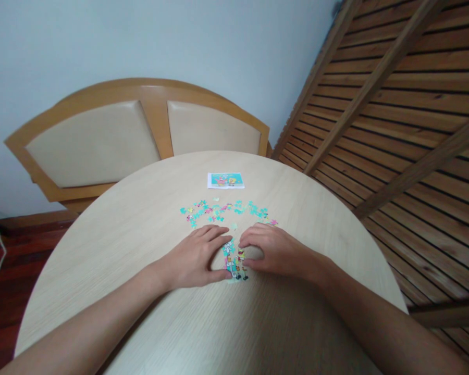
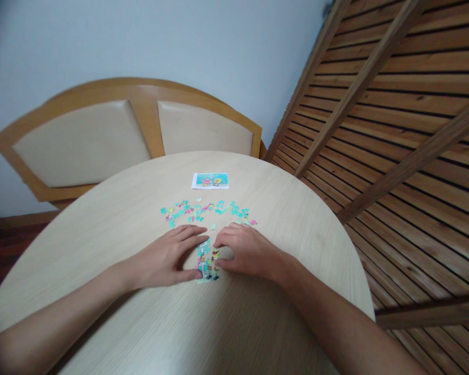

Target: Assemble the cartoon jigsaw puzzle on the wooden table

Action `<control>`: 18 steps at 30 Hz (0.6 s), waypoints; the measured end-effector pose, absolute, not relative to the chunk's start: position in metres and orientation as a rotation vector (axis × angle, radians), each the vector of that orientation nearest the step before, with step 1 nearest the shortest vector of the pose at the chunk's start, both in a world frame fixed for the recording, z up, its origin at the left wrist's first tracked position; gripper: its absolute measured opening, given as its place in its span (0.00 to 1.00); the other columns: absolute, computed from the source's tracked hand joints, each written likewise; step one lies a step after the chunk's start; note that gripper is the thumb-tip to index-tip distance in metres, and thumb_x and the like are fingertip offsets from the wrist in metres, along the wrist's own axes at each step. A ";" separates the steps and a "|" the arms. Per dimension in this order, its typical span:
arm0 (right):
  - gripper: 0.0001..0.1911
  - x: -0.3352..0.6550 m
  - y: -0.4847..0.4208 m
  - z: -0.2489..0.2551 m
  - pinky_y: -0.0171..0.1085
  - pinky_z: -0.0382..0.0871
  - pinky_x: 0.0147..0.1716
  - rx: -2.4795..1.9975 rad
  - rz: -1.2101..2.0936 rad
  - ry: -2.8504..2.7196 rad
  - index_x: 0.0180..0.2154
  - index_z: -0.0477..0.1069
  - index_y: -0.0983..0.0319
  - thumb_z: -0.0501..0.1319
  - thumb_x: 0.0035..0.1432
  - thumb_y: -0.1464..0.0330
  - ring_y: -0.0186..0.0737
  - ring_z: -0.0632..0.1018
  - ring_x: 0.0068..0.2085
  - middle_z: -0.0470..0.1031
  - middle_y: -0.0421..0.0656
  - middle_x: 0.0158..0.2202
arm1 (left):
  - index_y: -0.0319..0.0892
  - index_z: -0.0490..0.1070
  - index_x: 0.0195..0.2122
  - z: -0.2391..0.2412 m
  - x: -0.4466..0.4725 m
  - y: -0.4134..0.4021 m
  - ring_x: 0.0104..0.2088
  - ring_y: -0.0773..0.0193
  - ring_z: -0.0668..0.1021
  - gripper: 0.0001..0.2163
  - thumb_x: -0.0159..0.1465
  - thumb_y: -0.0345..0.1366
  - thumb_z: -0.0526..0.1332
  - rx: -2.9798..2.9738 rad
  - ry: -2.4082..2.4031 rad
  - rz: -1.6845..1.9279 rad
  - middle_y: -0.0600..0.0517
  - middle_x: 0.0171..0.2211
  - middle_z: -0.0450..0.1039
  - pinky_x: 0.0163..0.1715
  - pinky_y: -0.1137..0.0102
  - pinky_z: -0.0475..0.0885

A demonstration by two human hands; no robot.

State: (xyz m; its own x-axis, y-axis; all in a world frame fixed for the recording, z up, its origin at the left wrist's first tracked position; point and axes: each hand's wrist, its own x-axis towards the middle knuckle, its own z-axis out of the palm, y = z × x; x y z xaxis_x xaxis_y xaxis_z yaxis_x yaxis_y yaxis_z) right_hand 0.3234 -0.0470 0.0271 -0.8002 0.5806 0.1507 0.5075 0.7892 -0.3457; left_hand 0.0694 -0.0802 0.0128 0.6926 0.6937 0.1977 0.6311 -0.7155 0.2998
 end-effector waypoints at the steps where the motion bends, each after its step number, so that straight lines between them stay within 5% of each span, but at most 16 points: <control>1: 0.14 0.323 -0.047 0.027 0.45 0.69 0.50 -0.843 0.414 -2.733 0.44 0.77 0.62 0.69 0.56 0.64 0.47 0.79 0.47 0.81 0.45 0.45 | 0.42 0.65 0.63 0.013 0.070 -0.080 0.63 0.43 0.68 0.32 0.63 0.55 0.65 2.695 1.071 0.437 0.40 0.63 0.66 0.62 0.49 0.66; 18: 0.10 0.321 -0.051 0.032 0.42 0.69 0.48 -0.792 0.470 -2.749 0.39 0.76 0.61 0.69 0.53 0.69 0.45 0.79 0.44 0.81 0.43 0.41 | 0.41 0.65 0.62 0.012 0.070 -0.080 0.63 0.43 0.68 0.32 0.63 0.56 0.65 2.697 1.078 0.439 0.40 0.63 0.67 0.62 0.48 0.65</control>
